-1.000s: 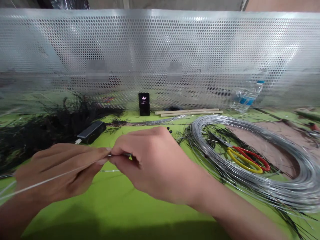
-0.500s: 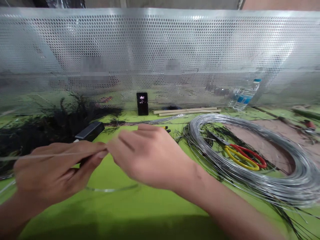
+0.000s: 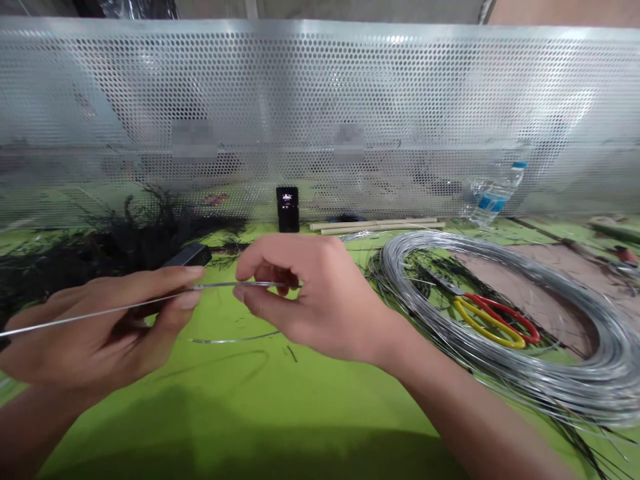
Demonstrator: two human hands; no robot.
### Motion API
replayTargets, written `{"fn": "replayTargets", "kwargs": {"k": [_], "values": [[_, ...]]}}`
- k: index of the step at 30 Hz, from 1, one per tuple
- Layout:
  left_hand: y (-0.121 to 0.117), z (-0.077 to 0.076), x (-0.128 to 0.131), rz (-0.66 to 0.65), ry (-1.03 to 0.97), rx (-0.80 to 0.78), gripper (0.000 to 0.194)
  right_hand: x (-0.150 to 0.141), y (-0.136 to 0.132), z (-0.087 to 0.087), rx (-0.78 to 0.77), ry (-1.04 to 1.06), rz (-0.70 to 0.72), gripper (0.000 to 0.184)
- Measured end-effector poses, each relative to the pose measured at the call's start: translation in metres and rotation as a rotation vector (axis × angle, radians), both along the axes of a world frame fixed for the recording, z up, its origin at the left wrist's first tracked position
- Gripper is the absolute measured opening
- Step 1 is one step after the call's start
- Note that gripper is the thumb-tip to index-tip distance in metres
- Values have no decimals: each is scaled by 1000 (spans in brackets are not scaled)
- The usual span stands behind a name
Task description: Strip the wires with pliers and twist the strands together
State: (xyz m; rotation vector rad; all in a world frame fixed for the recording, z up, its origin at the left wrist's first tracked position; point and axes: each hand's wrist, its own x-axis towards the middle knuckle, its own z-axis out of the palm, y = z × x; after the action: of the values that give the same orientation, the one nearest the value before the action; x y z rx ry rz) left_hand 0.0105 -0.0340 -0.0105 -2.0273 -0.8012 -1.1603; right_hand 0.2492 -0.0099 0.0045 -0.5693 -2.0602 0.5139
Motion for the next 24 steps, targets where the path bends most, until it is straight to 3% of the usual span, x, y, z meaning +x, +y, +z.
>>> {"fn": "replayTargets", "kwargs": {"k": [3, 5, 13, 15, 18, 20, 24], "values": [[-4, 2, 6, 7, -66, -71, 17, -1, 2, -7, 396, -11, -104, 10], [-7, 3, 8, -16, -71, -128, 16, -1, 1, -10, 533, -41, -155, 13], [-11, 0, 7, 81, -80, -131, 20, -3, -1, -13, 670, -53, -240, 19], [-11, 1, 6, 98, -73, -135, 17, -4, -2, -11, 598, -39, -209, 17], [-11, 4, 7, 37, -67, -149, 9, -5, -3, -6, 368, -12, -115, 11], [-10, 4, 8, -2, -81, -167, 8, -4, -5, -2, 154, 8, -42, 10], [-11, 1, 10, 55, -82, -113, 13, 0, -7, 6, -326, 31, 87, 32]]}}
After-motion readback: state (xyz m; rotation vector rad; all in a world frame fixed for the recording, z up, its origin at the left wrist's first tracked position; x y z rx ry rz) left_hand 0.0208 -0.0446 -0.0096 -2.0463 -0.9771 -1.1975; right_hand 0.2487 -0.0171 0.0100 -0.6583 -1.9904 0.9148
